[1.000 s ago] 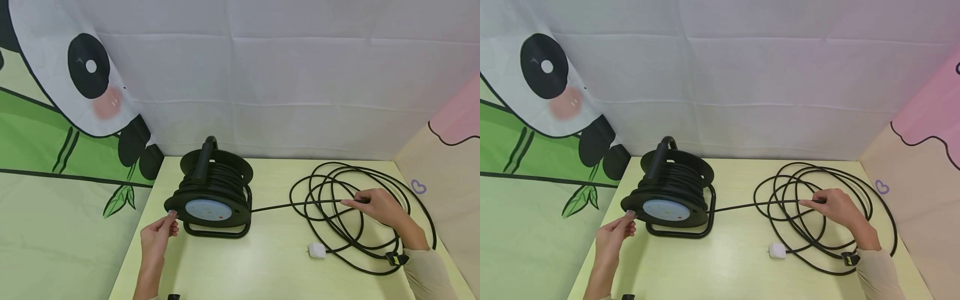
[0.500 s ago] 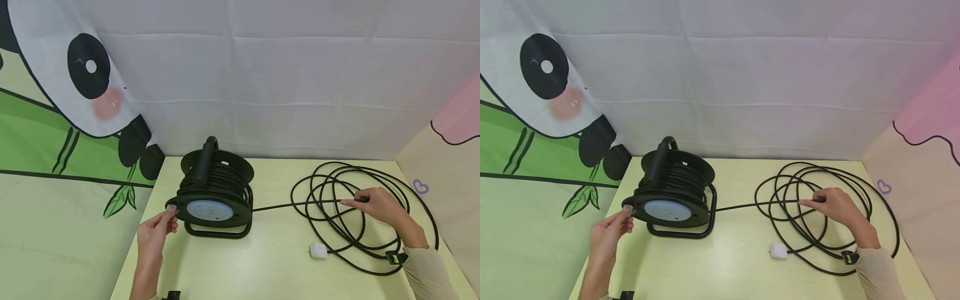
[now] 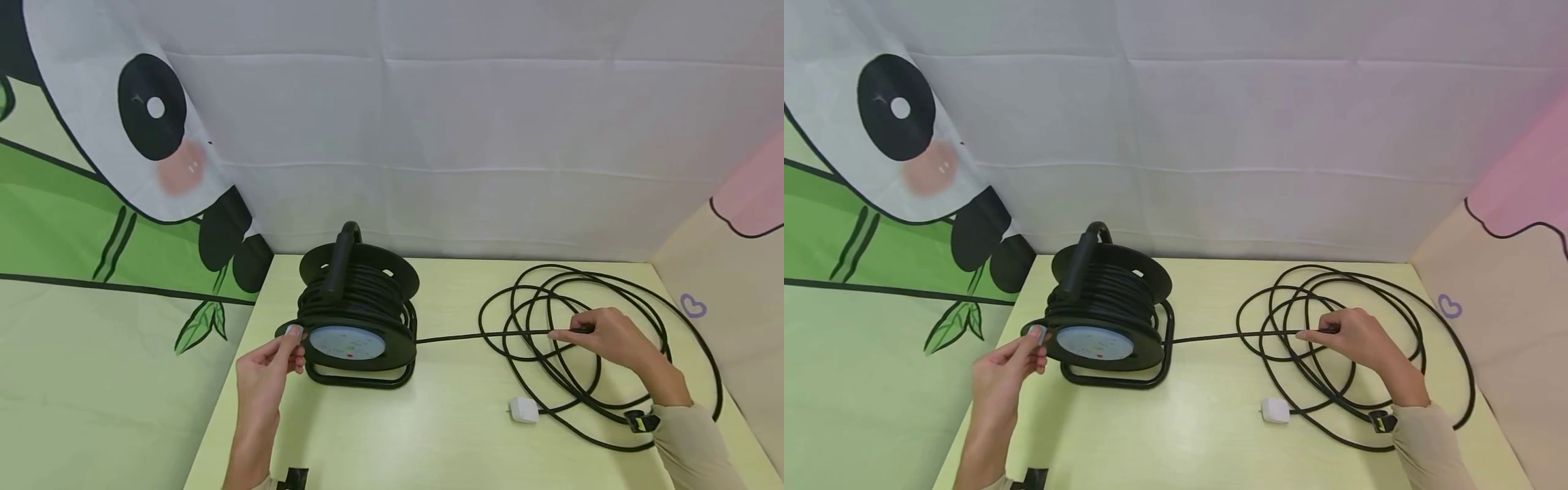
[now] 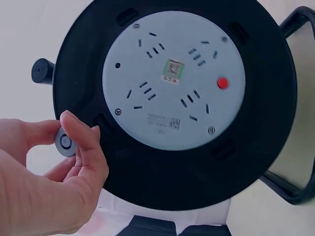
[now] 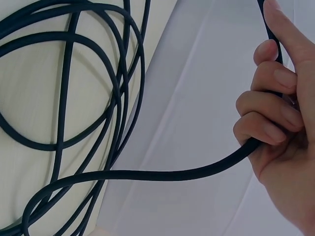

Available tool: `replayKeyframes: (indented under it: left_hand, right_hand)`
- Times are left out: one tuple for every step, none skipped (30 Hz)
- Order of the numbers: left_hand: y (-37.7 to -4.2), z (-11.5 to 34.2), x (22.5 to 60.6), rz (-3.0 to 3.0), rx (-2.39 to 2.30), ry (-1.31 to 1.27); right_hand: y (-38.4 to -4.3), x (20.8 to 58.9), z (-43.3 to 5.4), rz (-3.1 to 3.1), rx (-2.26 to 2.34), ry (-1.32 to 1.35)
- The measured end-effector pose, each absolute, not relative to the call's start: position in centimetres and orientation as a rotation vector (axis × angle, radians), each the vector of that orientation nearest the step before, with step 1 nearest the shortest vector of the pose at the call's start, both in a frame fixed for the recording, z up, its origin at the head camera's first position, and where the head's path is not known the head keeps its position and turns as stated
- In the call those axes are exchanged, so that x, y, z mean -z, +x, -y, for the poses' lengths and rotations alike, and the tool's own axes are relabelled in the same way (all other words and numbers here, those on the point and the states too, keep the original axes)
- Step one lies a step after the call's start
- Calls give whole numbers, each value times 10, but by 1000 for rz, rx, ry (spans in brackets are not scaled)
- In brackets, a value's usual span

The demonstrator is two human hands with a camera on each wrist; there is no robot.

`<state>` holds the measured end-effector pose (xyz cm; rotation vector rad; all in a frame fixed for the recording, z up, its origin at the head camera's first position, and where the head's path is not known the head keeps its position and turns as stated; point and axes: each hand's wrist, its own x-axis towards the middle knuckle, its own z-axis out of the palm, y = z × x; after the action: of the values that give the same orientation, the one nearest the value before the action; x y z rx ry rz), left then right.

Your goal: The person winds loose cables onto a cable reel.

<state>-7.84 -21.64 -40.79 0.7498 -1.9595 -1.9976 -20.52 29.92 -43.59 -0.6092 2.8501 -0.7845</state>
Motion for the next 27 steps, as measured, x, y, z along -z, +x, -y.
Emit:
replayKeyframes:
  left_hand:
    - [-79,214,407,1959,2000,741]
    - [-79,213,405,1962,1999,728]
    - [-80,211,404,1964,1997,716]
    - [-80,209,403,1965,1996,706]
    - [-80,207,402,1968,1995,694]
    - [-80,205,402,1972,1991,682]
    - [-80,204,401,1975,1988,671]
    - [-80,202,400,1978,1986,660]
    - [-80,201,400,1981,1985,650]
    - [-80,199,399,1985,1985,643]
    - [-80,198,399,1988,1986,635]
    - [-80,196,398,1991,1989,626]
    - [-80,195,398,1995,1993,616]
    - [-80,193,398,1999,1996,607]
    - [-80,191,397,2005,2001,595]
    - [-80,190,397,2012,2006,582]
    - [-80,188,396,2019,2012,569]
    - [-80,186,396,2028,2018,557]
    - [-80,184,395,2031,2023,548]
    - [-80,182,394,2035,2029,540]
    - [-80,181,394,2039,2034,533]
    - [-80,179,394,2040,2039,529]
    - [-80,178,393,2043,2043,523]
    - [-80,176,393,2045,2045,517]
    - [-80,175,394,2048,2046,507]
    - [-80,173,394,2056,2041,496]
    - [-80,172,395,2064,2036,483]
  right_hand:
    - [-205,436,-298,-2847,783,-618]
    - [-205,436,-297,-2845,780,-624]
    - [-205,436,-296,-2847,771,-626]
    - [-205,435,-295,-2850,760,-626]
    - [-205,435,-295,-2855,749,-627]
    - [-205,434,-295,-2862,735,-626]
    - [-205,434,-296,-2867,722,-624]
    - [-205,434,-297,-2870,712,-623]
    - [-205,434,-298,-2871,709,-613]
    - [-205,435,-298,-2868,711,-604]
    - [-204,435,-299,-2865,713,-595]
    - [-204,436,-299,-2861,715,-589]
    - [-204,437,-299,-2856,722,-584]
    - [-203,438,-299,-2851,727,-580]
    - [-203,439,-299,-2849,735,-575]
    - [-202,440,-298,-2847,742,-588]
    - [-202,441,-298,-2846,752,-596]
    - [-201,442,-297,-2842,764,-602]
    - [-201,442,-296,-2836,777,-613]
    - [-200,443,-295,-2829,787,-624]
    - [-200,443,-295,-2820,801,-637]
    - [-199,444,-294,-2809,816,-651]
    - [-199,445,-293,-2798,830,-655]
    - [-199,445,-292,-2785,842,-665]
    - [-199,446,-291,-2775,850,-676]
    - [-199,447,-290,-2770,854,-684]
    - [-199,447,-290,-2766,859,-691]
